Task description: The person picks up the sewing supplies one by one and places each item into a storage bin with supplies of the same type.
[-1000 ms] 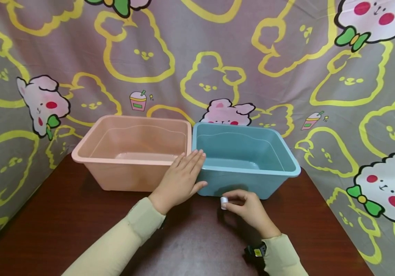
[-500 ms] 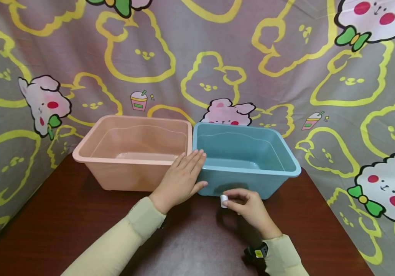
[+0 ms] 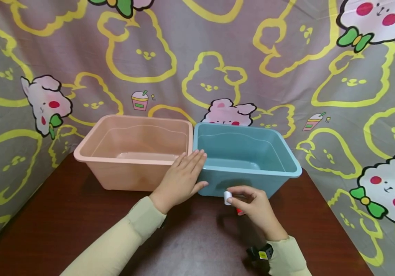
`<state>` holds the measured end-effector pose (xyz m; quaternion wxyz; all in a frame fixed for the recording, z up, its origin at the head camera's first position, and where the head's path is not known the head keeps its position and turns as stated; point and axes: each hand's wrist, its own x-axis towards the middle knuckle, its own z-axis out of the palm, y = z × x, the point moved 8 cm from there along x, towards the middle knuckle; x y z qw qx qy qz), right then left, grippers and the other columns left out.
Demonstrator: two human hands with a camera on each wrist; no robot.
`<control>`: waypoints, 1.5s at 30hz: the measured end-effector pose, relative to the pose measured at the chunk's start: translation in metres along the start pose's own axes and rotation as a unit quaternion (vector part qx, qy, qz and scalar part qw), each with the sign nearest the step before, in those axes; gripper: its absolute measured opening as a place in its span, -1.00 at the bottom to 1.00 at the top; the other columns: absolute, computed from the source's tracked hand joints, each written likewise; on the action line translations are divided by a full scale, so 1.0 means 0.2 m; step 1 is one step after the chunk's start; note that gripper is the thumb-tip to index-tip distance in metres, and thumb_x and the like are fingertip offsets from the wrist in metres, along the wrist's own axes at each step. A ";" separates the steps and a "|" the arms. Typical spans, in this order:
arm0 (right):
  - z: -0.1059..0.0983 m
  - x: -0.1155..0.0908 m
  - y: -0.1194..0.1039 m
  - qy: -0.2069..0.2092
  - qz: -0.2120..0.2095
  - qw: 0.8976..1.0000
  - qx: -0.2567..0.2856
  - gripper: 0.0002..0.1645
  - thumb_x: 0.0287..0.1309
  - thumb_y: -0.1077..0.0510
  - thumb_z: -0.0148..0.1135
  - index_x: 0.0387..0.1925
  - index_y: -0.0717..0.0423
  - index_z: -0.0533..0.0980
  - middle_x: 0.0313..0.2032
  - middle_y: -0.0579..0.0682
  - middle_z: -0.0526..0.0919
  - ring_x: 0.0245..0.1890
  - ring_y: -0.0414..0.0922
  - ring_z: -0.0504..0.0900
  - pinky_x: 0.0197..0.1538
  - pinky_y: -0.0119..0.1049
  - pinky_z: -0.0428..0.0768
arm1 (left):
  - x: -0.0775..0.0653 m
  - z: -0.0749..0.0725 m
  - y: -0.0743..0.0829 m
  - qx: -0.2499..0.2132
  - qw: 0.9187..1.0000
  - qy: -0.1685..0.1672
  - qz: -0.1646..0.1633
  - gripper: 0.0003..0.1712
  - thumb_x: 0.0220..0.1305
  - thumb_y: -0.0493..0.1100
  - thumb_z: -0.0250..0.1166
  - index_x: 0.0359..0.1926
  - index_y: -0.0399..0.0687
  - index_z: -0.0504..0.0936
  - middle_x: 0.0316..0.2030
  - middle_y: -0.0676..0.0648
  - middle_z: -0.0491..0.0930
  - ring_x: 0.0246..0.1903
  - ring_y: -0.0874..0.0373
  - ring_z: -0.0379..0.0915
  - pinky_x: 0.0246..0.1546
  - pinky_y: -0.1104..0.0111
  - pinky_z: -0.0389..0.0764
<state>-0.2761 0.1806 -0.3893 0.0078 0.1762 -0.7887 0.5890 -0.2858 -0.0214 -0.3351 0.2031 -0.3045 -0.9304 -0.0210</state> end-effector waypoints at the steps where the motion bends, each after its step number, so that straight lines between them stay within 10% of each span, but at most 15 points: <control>1: 0.00 0.00 -0.02 0.002 -0.008 1.000 0.004 -0.65 0.13 0.25 0.50 -0.02 0.24 0.69 -0.11 0.16 0.75 -0.29 -0.17 0.77 -0.46 -0.16 0.72 | 0.00 0.00 0.00 0.000 1.000 -0.001 0.000 -0.07 0.49 0.28 0.09 0.57 -0.24 0.09 0.54 -0.18 0.12 0.55 -0.03 -0.05 0.53 0.03 -0.03; 12: -0.05 0.03 -0.19 0.046 -0.079 0.996 0.011 -0.67 0.18 0.31 0.44 0.00 0.28 0.68 -0.08 0.06 0.76 -0.11 -0.15 0.74 -0.07 -0.31 0.72 | 0.00 -0.01 0.01 0.003 1.000 0.002 0.005 -0.08 0.49 0.28 0.08 0.56 -0.25 0.11 0.54 -0.18 0.12 0.55 -0.04 -0.04 0.52 0.01 0.02; 30: -0.16 0.17 -0.39 0.090 -0.130 0.987 0.027 -0.66 0.18 0.38 0.41 0.01 0.35 0.66 -0.06 -0.05 0.76 -0.06 -0.15 0.72 -0.01 -0.33 0.69 | -0.01 -0.01 0.01 0.003 1.000 0.004 0.006 -0.17 0.54 0.17 0.07 0.56 -0.24 0.11 0.54 -0.19 0.12 0.55 -0.04 -0.03 0.53 0.01 0.00; 45: -0.23 0.34 -0.42 0.118 -0.092 0.988 -0.045 -0.59 0.20 0.05 0.48 0.04 0.15 0.70 -0.05 -0.04 0.77 -0.07 -0.26 0.72 -0.02 -0.45 0.66 | -0.01 -0.01 0.01 -0.002 1.000 -0.012 0.001 -0.14 0.54 0.23 0.01 0.57 -0.24 0.09 0.56 -0.18 0.08 0.56 -0.04 -0.09 0.54 0.03 -0.06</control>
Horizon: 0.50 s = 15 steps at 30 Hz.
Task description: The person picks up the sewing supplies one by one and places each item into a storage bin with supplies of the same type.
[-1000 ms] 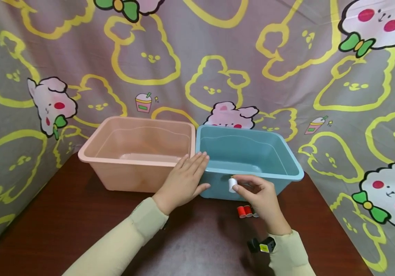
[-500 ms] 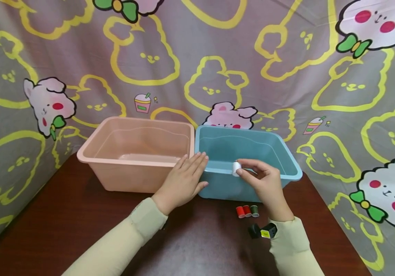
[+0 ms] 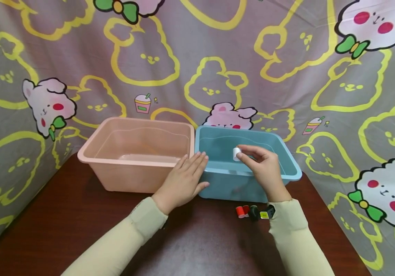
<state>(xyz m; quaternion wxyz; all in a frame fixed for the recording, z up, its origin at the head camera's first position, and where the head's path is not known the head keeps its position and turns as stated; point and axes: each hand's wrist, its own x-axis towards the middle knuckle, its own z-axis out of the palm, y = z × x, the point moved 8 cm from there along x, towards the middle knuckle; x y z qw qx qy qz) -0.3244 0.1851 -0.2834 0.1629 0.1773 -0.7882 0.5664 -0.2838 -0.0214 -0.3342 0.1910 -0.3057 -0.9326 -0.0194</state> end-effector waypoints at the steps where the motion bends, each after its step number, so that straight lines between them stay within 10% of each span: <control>1: 0.00 0.01 0.01 -0.002 0.004 1.000 -0.002 -0.58 0.20 0.03 0.48 0.04 0.14 0.70 -0.05 -0.04 0.77 -0.07 -0.26 0.72 -0.02 -0.45 0.65 | 0.00 0.00 0.00 -0.002 1.000 -0.001 0.000 -0.14 0.54 0.24 0.01 0.57 -0.24 0.08 0.56 -0.18 0.07 0.56 -0.04 -0.10 0.54 0.04 -0.07; 15: 0.03 0.14 0.14 -0.052 0.058 0.992 -0.101 -0.44 0.16 -0.24 0.44 0.07 0.01 0.71 -0.06 -0.04 0.78 -0.08 -0.19 0.71 -0.01 -0.32 0.64 | 0.00 0.00 -0.01 -0.030 0.999 -0.021 -0.007 -0.05 0.51 0.34 -0.05 0.59 -0.22 0.01 0.58 -0.16 -0.01 0.58 -0.04 -0.21 0.55 0.04 -0.15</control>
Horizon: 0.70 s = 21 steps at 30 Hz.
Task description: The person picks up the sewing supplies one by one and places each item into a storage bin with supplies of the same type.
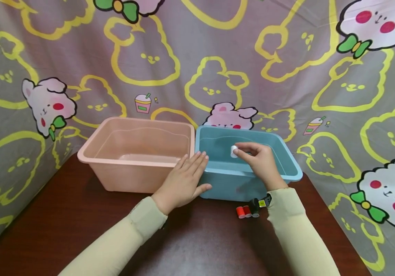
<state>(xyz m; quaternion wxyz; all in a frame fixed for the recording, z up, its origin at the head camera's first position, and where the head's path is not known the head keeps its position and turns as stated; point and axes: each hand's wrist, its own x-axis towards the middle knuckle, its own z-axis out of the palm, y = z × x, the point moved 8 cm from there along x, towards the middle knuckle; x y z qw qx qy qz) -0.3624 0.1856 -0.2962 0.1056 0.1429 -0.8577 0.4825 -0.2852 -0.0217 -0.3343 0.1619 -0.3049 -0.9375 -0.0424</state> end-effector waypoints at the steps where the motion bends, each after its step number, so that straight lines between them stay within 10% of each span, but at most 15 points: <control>1: 0.00 0.01 0.00 -0.003 0.000 1.000 -0.006 -0.44 0.17 -0.24 0.44 0.06 0.00 0.71 -0.07 -0.04 0.78 -0.10 -0.17 0.72 -0.04 -0.32 0.64 | 0.00 0.00 0.00 0.000 1.000 0.002 0.001 -0.05 0.51 0.34 -0.05 0.59 -0.22 0.02 0.58 -0.16 -0.01 0.58 -0.04 -0.20 0.55 0.04 -0.15; 21: 0.11 0.07 0.02 -0.076 -0.017 0.989 -0.127 -0.67 0.29 0.07 0.39 -0.03 0.20 0.71 -0.09 0.12 0.77 -0.09 0.04 0.74 0.00 0.04 0.69 | 0.00 0.00 0.00 0.013 1.000 0.012 0.002 -0.03 0.48 0.36 -0.01 0.58 -0.23 0.04 0.57 -0.17 0.03 0.57 -0.04 -0.17 0.55 0.03 -0.12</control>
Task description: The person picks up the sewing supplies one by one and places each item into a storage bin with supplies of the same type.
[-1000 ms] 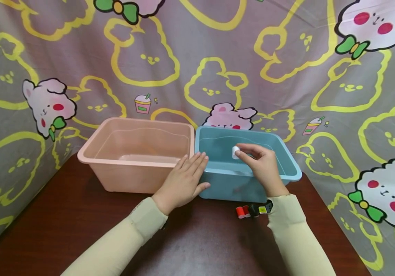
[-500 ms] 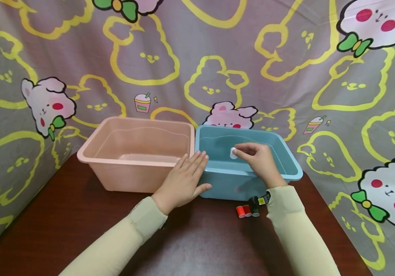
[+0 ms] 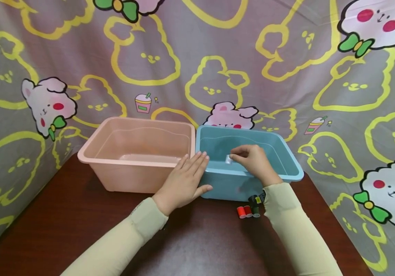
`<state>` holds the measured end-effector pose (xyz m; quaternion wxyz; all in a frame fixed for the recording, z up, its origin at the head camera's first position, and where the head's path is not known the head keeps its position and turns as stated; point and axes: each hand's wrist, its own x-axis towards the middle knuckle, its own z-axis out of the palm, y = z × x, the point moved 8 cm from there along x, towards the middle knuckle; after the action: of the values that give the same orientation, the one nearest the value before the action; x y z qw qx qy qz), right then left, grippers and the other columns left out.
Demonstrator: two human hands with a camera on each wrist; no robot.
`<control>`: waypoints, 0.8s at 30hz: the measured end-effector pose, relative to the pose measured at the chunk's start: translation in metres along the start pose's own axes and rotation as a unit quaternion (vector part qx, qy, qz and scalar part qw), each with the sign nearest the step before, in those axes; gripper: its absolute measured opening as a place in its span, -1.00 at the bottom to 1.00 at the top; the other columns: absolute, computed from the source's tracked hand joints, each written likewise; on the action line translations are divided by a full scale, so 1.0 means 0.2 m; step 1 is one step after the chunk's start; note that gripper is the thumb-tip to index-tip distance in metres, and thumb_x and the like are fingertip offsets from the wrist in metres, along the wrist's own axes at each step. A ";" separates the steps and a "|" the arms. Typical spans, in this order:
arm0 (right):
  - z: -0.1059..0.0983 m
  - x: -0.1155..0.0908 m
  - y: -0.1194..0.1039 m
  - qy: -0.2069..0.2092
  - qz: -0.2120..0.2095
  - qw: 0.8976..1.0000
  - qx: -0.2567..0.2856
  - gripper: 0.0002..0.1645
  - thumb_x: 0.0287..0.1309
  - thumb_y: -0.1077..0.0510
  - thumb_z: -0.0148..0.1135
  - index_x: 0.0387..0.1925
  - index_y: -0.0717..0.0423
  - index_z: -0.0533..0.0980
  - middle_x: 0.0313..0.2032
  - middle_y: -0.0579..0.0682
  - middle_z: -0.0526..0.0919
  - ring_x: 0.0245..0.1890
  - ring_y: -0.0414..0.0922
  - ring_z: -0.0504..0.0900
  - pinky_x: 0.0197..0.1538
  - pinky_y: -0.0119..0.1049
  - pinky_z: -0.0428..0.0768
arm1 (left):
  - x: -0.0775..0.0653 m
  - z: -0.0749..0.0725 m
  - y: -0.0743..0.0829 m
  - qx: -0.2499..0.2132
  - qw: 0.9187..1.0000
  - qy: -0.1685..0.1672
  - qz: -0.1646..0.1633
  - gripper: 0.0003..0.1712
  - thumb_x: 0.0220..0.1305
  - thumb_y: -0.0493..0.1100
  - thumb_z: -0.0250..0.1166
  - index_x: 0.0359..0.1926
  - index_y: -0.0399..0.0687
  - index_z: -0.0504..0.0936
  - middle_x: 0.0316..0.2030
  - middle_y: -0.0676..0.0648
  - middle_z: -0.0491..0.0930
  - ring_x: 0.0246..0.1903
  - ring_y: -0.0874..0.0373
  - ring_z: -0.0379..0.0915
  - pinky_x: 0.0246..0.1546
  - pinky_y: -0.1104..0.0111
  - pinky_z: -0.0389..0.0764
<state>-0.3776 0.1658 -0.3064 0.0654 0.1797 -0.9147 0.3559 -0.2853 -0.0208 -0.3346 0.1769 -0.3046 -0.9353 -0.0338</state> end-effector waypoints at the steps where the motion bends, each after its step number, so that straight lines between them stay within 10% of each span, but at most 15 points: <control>1: 0.00 0.00 0.00 0.001 -0.001 1.000 -0.001 -0.68 0.29 0.07 0.39 -0.03 0.19 0.72 -0.09 0.11 0.77 -0.09 0.03 0.73 0.00 0.03 0.69 | 0.00 0.00 0.00 0.001 1.000 0.001 -0.001 -0.03 0.48 0.36 -0.01 0.58 -0.23 0.04 0.57 -0.17 0.03 0.57 -0.04 -0.16 0.55 0.04 -0.12; 24: -0.01 -0.05 -0.07 0.031 -0.064 0.997 -0.023 -0.76 0.30 0.13 0.38 -0.08 0.18 0.69 -0.20 0.06 0.76 -0.21 -0.01 0.73 -0.11 -0.01 0.71 | -0.01 0.00 0.00 0.008 1.000 0.004 -0.001 -0.02 0.48 0.37 -0.01 0.58 -0.23 0.04 0.57 -0.16 0.04 0.57 -0.03 -0.15 0.55 0.04 -0.14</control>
<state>-0.3628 0.1609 -0.2997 0.1205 0.2252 -0.9070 0.3348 -0.2840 -0.0209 -0.3360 0.1832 -0.3022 -0.9351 -0.0277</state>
